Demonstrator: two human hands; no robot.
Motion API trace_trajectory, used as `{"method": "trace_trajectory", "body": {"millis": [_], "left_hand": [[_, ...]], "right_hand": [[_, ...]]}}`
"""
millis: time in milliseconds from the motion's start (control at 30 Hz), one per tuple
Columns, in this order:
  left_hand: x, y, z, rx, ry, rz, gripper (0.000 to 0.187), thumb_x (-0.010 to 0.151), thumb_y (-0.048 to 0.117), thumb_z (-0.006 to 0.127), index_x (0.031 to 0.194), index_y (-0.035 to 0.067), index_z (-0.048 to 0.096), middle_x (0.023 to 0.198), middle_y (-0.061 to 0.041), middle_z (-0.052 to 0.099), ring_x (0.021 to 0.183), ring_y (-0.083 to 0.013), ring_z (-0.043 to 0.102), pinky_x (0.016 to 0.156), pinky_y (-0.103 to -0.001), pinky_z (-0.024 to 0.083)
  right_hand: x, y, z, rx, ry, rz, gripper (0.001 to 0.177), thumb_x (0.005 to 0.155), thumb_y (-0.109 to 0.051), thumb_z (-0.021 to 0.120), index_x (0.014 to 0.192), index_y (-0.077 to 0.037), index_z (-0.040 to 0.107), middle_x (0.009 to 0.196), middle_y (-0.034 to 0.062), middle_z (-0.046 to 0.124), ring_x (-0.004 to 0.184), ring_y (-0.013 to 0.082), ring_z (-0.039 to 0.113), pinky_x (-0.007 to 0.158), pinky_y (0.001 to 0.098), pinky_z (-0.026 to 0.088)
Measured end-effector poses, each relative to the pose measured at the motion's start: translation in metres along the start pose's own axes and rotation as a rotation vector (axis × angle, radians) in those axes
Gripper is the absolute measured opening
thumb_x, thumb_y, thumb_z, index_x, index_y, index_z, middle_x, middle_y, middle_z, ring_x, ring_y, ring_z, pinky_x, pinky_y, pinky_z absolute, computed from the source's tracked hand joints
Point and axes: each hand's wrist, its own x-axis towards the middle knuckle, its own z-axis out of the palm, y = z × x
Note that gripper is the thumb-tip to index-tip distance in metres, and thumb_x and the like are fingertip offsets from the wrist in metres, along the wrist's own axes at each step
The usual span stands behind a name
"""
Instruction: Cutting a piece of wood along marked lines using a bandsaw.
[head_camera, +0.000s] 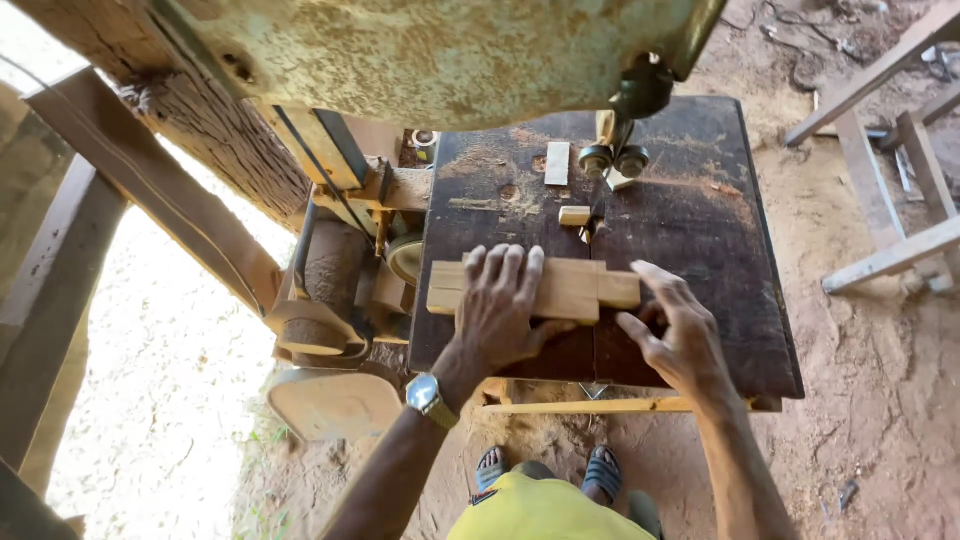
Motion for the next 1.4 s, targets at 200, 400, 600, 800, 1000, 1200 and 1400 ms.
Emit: {"method": "trace_trajectory", "body": {"millis": [200, 400, 600, 800, 1000, 1200, 1400], "left_hand": [[0.023, -0.017, -0.012, -0.078, -0.052, 0.015, 0.108, 0.052, 0.064, 0.085, 0.134, 0.002, 0.053, 0.111, -0.016, 0.053, 0.115, -0.0376, 0.054, 0.113, -0.059, 0.030], [0.020, -0.017, -0.033, -0.106, -0.132, 0.034, 0.111, 0.052, 0.055, 0.090, 0.140, 0.000, 0.052, 0.122, -0.018, 0.054, 0.122, -0.0362, 0.052, 0.118, -0.054, 0.027], [0.023, -0.017, -0.038, -0.106, -0.161, 0.027, 0.108, 0.054, 0.052, 0.088, 0.141, 0.000, 0.052, 0.125, -0.017, 0.054, 0.125, -0.0345, 0.049, 0.119, -0.053, 0.026], [0.020, -0.020, -0.031, -0.089, -0.272, 0.006, 0.105, 0.052, 0.040, 0.081, 0.145, 0.002, 0.050, 0.131, -0.018, 0.054, 0.128, -0.0379, 0.049, 0.115, -0.054, 0.030], [-0.020, 0.048, -0.043, -0.060, -0.162, 0.039, 0.077, 0.069, 0.010, 0.068, 0.142, -0.009, 0.049, 0.145, -0.034, 0.046, 0.141, -0.0526, 0.038, 0.119, -0.064, 0.026], [-0.040, 0.060, -0.067, -0.288, 0.186, -0.199, 0.051, 0.086, 0.022, 0.072, 0.129, -0.001, 0.056, 0.123, -0.020, 0.055, 0.115, -0.0351, 0.051, 0.099, -0.050, 0.041], [-0.055, 0.006, -0.076, -0.228, -0.006, -0.353, 0.092, 0.065, 0.030, 0.091, 0.146, 0.014, 0.049, 0.145, -0.015, 0.045, 0.129, -0.0334, 0.047, 0.105, -0.049, 0.041]], "right_hand": [[0.016, -0.005, 0.014, 0.065, 0.084, -0.035, 0.053, 0.077, -0.019, 0.090, 0.127, -0.018, 0.076, 0.116, 0.0058, 0.074, 0.080, 0.0246, 0.073, 0.070, 0.0354, 0.057], [0.014, -0.011, 0.011, 0.083, 0.077, -0.058, 0.059, 0.075, -0.019, 0.091, 0.131, -0.015, 0.074, 0.109, 0.0096, 0.074, 0.077, 0.0266, 0.071, 0.069, 0.0376, 0.057], [0.016, -0.011, 0.010, 0.109, 0.066, -0.064, 0.054, 0.075, -0.018, 0.091, 0.127, -0.014, 0.076, 0.111, 0.0105, 0.074, 0.078, 0.0266, 0.071, 0.071, 0.0370, 0.058], [0.015, -0.012, 0.007, 0.107, 0.051, -0.065, 0.054, 0.072, -0.016, 0.091, 0.124, -0.015, 0.077, 0.109, 0.0088, 0.074, 0.078, 0.0257, 0.071, 0.071, 0.0378, 0.058], [0.011, -0.014, 0.007, 0.055, -0.034, 0.016, 0.062, 0.070, -0.005, 0.089, 0.129, -0.012, 0.073, 0.107, 0.0109, 0.073, 0.081, 0.0241, 0.067, 0.073, 0.0360, 0.057], [0.000, 0.016, -0.002, -0.041, -0.103, 0.067, 0.060, 0.069, -0.012, 0.090, 0.125, -0.019, 0.071, 0.120, 0.0033, 0.076, 0.089, 0.0171, 0.069, 0.075, 0.0323, 0.061], [-0.030, 0.037, -0.079, 0.026, -0.165, 0.347, 0.063, 0.063, -0.001, 0.091, 0.122, -0.013, 0.075, 0.113, 0.0097, 0.080, 0.089, 0.0244, 0.074, 0.077, 0.0362, 0.062]]}}
